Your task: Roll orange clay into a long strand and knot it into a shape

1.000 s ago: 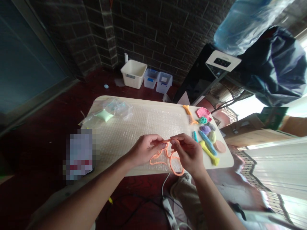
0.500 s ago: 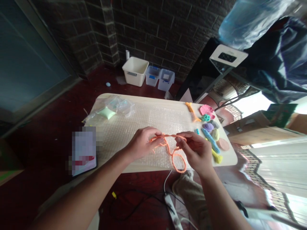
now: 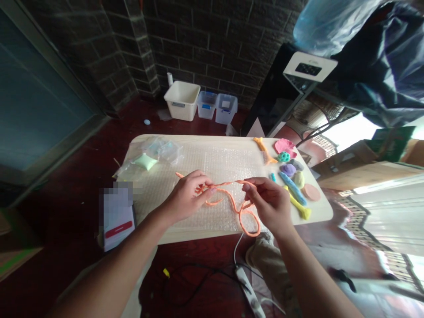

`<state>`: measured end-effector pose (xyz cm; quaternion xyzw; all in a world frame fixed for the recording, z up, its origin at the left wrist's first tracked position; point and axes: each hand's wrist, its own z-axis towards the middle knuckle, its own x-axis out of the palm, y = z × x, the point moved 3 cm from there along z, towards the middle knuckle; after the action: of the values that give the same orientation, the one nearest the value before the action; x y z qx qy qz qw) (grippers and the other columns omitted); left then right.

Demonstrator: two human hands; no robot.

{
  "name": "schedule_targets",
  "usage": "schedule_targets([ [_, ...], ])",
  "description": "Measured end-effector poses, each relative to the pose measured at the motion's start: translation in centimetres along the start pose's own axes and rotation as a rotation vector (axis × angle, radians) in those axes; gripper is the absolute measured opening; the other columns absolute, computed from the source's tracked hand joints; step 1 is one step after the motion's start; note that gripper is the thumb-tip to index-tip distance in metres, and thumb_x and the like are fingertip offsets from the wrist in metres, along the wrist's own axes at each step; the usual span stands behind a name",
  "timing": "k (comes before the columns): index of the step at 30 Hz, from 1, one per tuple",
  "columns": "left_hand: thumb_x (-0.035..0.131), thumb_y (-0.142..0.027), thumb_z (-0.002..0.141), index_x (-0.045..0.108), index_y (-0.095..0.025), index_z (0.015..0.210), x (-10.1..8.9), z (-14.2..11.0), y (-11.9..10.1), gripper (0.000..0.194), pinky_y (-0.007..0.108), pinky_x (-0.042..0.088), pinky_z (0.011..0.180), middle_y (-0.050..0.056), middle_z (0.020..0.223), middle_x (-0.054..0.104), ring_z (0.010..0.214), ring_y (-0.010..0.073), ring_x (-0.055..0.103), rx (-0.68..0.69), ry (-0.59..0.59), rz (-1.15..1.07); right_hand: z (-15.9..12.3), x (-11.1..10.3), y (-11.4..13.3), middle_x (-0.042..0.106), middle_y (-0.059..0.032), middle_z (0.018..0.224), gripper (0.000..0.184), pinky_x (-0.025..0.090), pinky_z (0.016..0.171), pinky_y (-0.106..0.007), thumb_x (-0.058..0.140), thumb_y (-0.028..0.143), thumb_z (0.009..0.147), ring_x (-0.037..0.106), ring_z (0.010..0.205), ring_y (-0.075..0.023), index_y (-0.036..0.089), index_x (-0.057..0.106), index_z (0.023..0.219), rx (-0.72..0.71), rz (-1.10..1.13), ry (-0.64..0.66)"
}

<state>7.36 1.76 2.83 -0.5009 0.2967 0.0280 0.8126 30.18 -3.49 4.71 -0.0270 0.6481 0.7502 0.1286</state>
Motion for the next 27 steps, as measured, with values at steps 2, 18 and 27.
schedule_targets([
  [2,0.066,-0.021,0.097,0.069,-0.018,0.09,-0.3,-0.2,0.1,0.009,0.035,0.049,0.085,0.004,0.091,0.069,0.092,0.021,0.064,0.059,-0.041,0.076,0.1,-0.1,-0.2,0.071,-0.0033,0.073,0.019,0.054,0.053,-0.026,0.077,0.035,0.09,0.063,0.059,-0.0131,0.018,0.079,0.098,0.012,-0.001,-0.01],
  [18,0.062,-0.022,0.099,0.072,-0.019,0.107,1.0,-0.4,-0.7,0.013,0.032,0.054,0.082,0.008,0.1,0.073,0.092,0.0206,0.069,0.025,-0.1,0.019,0.2,0.2,-0.8,0.074,-0.006,0.078,0.026,0.052,0.057,-0.028,0.076,0.042,0.091,0.064,0.066,-0.0161,0.017,0.078,0.098,0.053,0.014,0.06],
  [27,0.055,-0.032,0.105,0.07,-0.019,0.096,2.5,-0.6,-1.4,0.022,0.027,0.047,0.066,0.002,0.079,0.071,0.071,0.016,0.066,-0.046,0.09,-0.06,-0.4,2.0,-0.7,0.076,-0.0072,0.084,0.025,0.052,0.062,-0.027,0.074,0.041,0.093,0.067,0.071,-0.016,0.017,0.077,0.099,0.089,0.09,0.215],
])
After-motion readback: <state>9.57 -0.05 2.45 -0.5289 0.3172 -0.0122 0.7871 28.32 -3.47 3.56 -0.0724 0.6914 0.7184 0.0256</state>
